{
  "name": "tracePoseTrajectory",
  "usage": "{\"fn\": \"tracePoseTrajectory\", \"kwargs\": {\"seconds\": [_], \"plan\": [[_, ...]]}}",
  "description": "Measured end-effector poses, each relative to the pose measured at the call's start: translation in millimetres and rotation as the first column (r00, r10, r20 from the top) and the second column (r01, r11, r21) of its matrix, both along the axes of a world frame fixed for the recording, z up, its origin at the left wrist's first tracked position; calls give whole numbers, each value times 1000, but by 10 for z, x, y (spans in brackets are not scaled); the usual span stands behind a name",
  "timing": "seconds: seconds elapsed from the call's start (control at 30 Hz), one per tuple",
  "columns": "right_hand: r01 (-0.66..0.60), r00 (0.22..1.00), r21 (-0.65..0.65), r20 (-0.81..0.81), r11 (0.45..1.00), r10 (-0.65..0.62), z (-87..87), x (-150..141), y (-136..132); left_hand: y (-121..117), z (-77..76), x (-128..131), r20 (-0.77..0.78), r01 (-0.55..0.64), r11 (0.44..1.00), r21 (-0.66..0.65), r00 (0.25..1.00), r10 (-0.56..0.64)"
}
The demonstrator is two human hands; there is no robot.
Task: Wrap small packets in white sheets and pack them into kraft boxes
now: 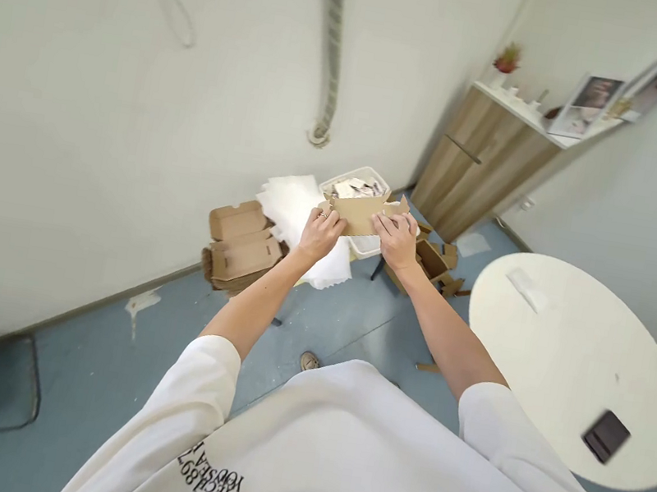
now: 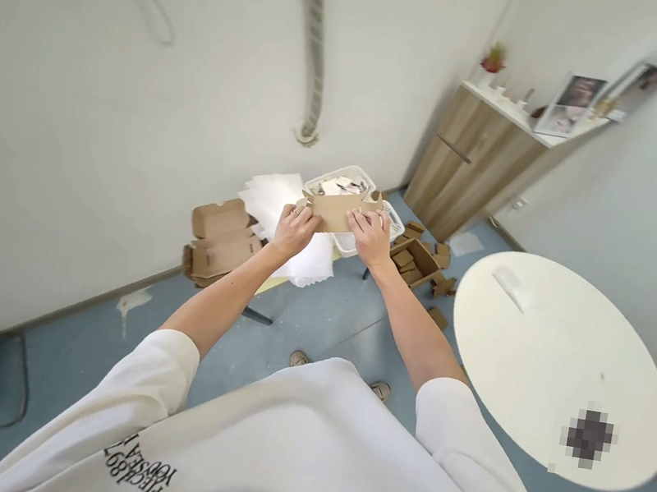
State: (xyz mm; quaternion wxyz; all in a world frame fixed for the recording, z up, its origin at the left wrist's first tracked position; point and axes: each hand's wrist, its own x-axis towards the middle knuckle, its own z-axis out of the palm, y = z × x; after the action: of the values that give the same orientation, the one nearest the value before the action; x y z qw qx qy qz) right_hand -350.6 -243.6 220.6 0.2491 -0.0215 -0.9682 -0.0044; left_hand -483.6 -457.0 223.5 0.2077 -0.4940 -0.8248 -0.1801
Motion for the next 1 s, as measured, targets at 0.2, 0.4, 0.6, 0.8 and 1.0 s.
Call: {"fn": "tracePoseTrajectory", "kwargs": {"seconds": [0.2, 0.4, 0.6, 0.8, 1.0], "plan": [[274, 961, -1, 46, 962, -274, -98, 1444, 1196, 1558, -53, 986, -34, 234, 970, -63, 971, -237], [441, 897, -9, 48, 897, -440, -215, 2943, 2223, 2963, -148, 2198, 24, 414, 905, -94, 910, -414], [608, 794, -27, 20, 794, -607, -325, 4118, 2895, 4098, -287, 3136, 26, 590, 800, -103, 806, -591], [738, 675, -26, 6, 674, -738, -457, 4923, 3315, 4999, -436, 3773, -18, 736, 673, -74, 674, -739], [822, 569, -37, 112, 569, -815, -847, 5280, 3593, 5652, -839, 4089, 30, 805, 570, -162, 582, -813]]}}
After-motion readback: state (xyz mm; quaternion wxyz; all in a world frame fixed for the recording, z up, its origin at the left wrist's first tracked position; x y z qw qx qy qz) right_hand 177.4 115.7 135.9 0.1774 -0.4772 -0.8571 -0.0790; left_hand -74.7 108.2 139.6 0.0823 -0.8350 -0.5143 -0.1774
